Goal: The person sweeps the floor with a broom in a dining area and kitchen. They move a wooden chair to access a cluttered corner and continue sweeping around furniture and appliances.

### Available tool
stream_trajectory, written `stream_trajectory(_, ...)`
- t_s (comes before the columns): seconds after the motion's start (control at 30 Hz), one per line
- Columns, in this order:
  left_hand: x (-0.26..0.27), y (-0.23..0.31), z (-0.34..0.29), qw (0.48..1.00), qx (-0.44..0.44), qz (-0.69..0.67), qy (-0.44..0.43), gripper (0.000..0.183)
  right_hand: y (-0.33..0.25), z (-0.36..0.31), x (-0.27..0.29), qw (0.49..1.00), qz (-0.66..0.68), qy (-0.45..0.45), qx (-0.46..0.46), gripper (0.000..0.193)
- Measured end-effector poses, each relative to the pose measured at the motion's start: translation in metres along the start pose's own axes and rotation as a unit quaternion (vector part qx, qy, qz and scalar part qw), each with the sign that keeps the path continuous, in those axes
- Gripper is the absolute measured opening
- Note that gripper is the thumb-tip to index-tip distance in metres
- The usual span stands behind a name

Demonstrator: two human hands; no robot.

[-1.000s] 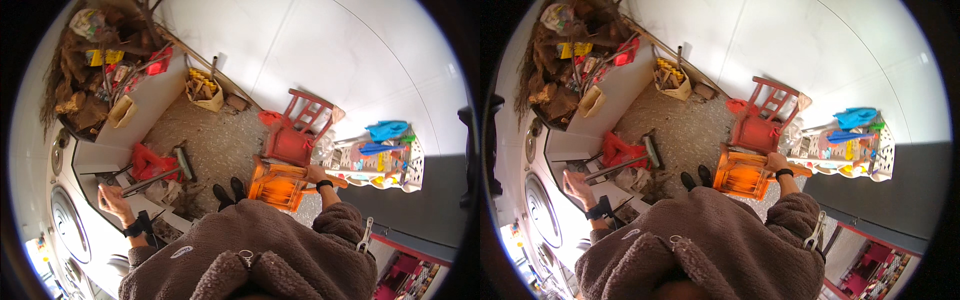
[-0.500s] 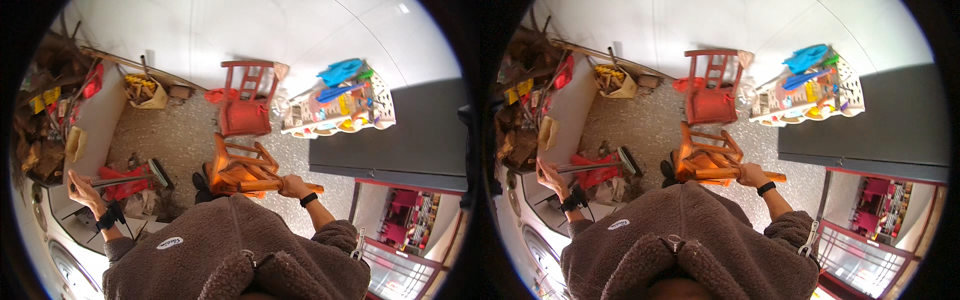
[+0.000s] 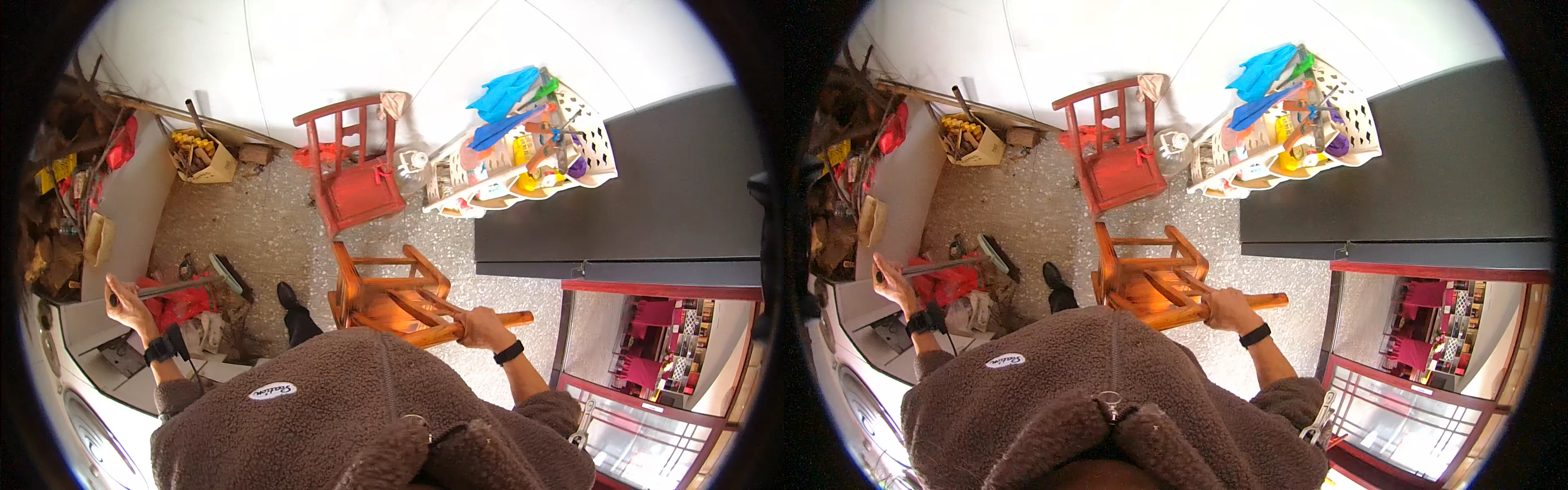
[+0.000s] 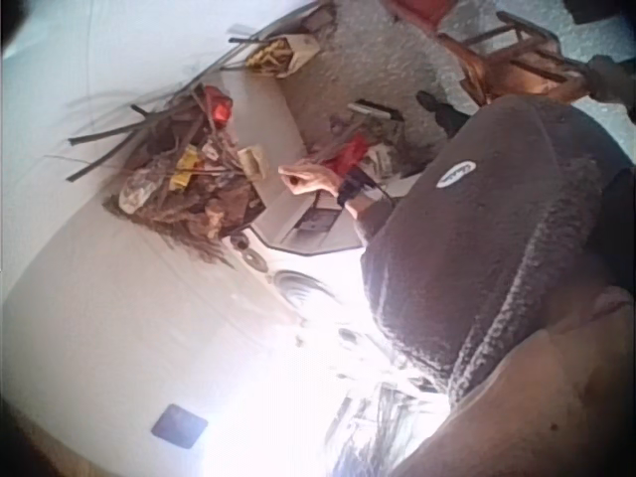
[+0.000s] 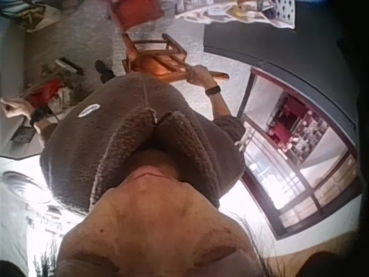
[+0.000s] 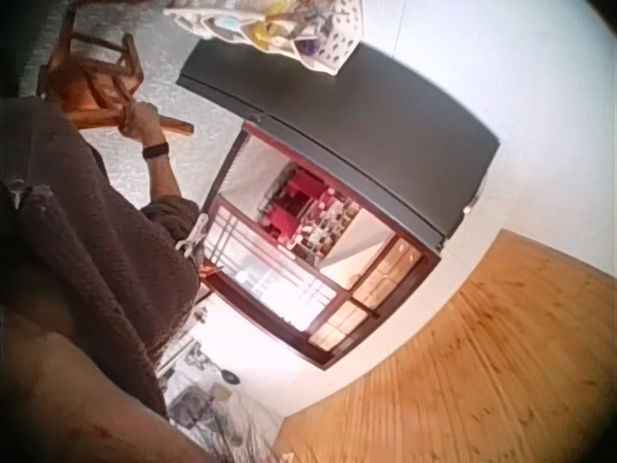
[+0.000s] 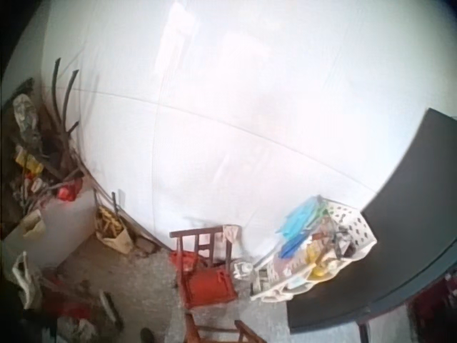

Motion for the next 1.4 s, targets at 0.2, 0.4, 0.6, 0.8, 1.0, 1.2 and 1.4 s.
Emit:
stream_trajectory(0.2,-0.029,0.010,-0.079,0.993,-0.092,0.005,-0.074,0.045,0.077,-0.072,-0.036,0.997,0.049,0.017,-0.056,0.024)
stream_trajectory(0.4,-0.046,0.019,-0.126,0.990,-0.056,0.055,-0.120,0.045,0.141,-0.123,-0.102,0.985,0.077,-0.039,-0.147,0.041)
stream_trajectory(0.6,-0.047,0.027,-0.139,0.986,-0.049,0.099,-0.127,0.052,0.218,-0.167,-0.138,0.980,0.126,0.004,-0.153,0.068)
stream_trajectory(0.8,-0.043,0.022,-0.146,0.989,-0.035,0.087,-0.118,0.049,0.344,-0.222,-0.236,0.919,0.096,-0.154,-0.351,0.066)
stream_trajectory(1.0,-0.024,0.063,-0.126,0.997,-0.046,0.033,0.057,0.044,0.418,-0.185,-0.261,0.895,-0.021,-0.088,-0.438,0.067)
stream_trajectory(1.2,-0.016,0.147,-0.101,0.991,-0.099,0.014,0.089,0.046,0.417,-0.094,-0.215,0.875,0.004,-0.075,-0.479,0.064)
stream_trajectory(1.4,-0.003,0.186,-0.115,0.990,-0.053,-0.081,0.098,0.046,0.410,-0.052,-0.210,0.892,0.020,-0.111,-0.438,0.061)
Point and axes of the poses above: each hand's wrist, its own z-axis towards the middle knuckle, its own x-axis out of the back of the hand, y = z × x, the point moved 6 cm from there along z, towards the middle knuckle, and after that the axes turned 14 degrees about y, right-handed, at the moved point
